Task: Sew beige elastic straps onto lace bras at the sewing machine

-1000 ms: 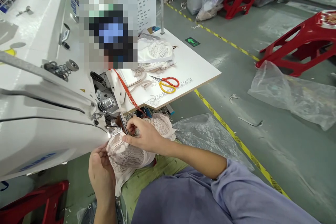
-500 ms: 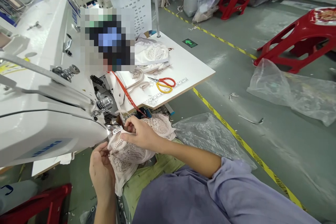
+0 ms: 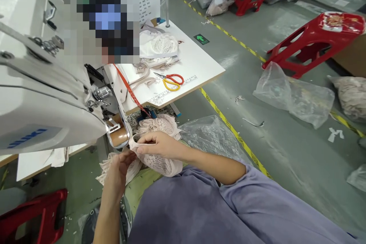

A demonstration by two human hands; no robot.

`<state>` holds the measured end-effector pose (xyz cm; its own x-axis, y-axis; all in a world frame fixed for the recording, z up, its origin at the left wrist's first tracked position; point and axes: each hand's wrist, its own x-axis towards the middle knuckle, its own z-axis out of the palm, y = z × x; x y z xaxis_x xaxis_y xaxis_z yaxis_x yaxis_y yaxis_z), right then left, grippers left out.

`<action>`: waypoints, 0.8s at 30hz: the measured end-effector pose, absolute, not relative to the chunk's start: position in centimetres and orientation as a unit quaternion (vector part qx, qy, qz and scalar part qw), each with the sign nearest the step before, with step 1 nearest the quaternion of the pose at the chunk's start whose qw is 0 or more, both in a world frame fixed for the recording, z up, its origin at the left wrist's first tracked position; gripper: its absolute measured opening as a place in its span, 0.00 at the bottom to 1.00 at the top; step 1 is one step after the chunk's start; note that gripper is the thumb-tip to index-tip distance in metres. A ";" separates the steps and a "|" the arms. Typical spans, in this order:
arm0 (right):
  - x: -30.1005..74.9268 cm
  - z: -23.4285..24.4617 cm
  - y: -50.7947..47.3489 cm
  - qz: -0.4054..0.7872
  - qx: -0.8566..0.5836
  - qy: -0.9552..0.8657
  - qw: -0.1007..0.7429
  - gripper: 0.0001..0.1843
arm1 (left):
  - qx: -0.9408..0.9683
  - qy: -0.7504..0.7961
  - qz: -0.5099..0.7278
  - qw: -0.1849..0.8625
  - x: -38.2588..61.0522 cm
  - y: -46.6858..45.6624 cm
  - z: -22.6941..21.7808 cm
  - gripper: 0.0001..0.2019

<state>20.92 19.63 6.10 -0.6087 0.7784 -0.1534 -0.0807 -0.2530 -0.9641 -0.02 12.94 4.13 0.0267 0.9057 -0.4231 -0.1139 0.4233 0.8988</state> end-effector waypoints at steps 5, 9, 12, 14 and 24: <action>20.2 4.8 17.8 0.614 -0.278 -0.703 0.228 0.17 | 0.244 0.471 0.463 0.710 0.9 12.9 6.5 0.21; 20.3 1.4 17.2 0.447 -0.275 -0.839 0.141 0.22 | 0.167 0.436 0.600 0.650 -4.0 12.6 10.6 0.11; 21.0 -0.1 17.4 0.388 -0.260 -0.879 0.094 0.23 | 0.127 0.401 0.720 0.552 -10.3 12.2 13.7 0.08; 21.5 0.0 17.6 0.401 -0.252 -0.876 0.090 0.21 | 0.105 0.366 0.781 0.494 -14.6 11.8 14.8 0.08; 22.5 -1.2 18.3 0.530 -0.482 -0.659 0.230 0.23 | 0.068 0.424 0.825 0.368 -25.6 9.4 11.0 0.11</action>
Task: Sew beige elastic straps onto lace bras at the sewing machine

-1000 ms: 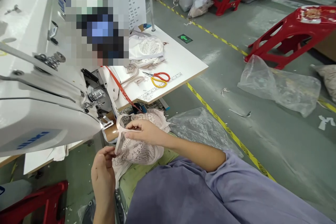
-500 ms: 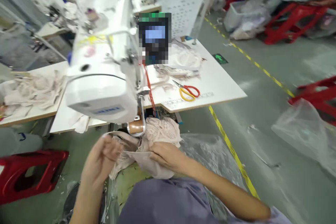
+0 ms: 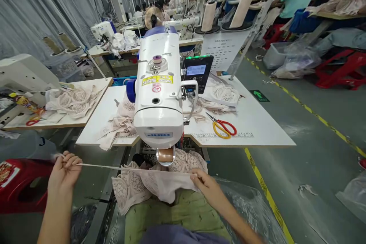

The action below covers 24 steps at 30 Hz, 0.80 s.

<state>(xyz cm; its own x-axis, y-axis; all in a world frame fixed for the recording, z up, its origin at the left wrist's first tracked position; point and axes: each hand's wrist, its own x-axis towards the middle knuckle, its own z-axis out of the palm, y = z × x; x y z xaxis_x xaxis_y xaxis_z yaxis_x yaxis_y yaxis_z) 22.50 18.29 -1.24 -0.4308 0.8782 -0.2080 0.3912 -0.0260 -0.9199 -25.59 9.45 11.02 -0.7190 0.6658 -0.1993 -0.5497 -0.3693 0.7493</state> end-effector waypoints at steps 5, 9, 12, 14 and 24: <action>20.7 -2.4 17.9 0.410 -0.580 -0.608 0.354 0.22 | 0.124 0.493 0.754 0.416 -20.2 10.5 8.4 0.10; 17.5 0.2 17.6 0.505 -0.436 -0.710 0.226 0.17 | 0.201 0.545 0.591 0.560 -9.9 11.6 5.4 0.15; 16.1 1.9 17.8 0.563 -0.376 -0.709 0.197 0.18 | 0.250 0.554 0.513 0.607 -4.5 11.4 4.1 0.18; 16.1 2.6 18.1 0.595 -0.363 -0.689 0.199 0.21 | 0.276 0.554 0.481 0.621 -3.0 11.0 4.0 0.17; 17.7 4.9 19.2 0.549 -0.292 -0.766 0.162 0.13 | 0.572 0.586 0.312 0.483 -1.3 11.4 5.3 0.14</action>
<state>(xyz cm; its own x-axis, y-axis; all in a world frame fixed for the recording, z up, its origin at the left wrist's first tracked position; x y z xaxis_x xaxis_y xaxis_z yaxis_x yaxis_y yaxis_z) 17.68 19.16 4.89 -0.7774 0.6248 -0.0729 0.2701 0.2269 -0.9357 -1.26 11.39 5.30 0.1193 0.9708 -0.2081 0.3680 0.1514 0.9174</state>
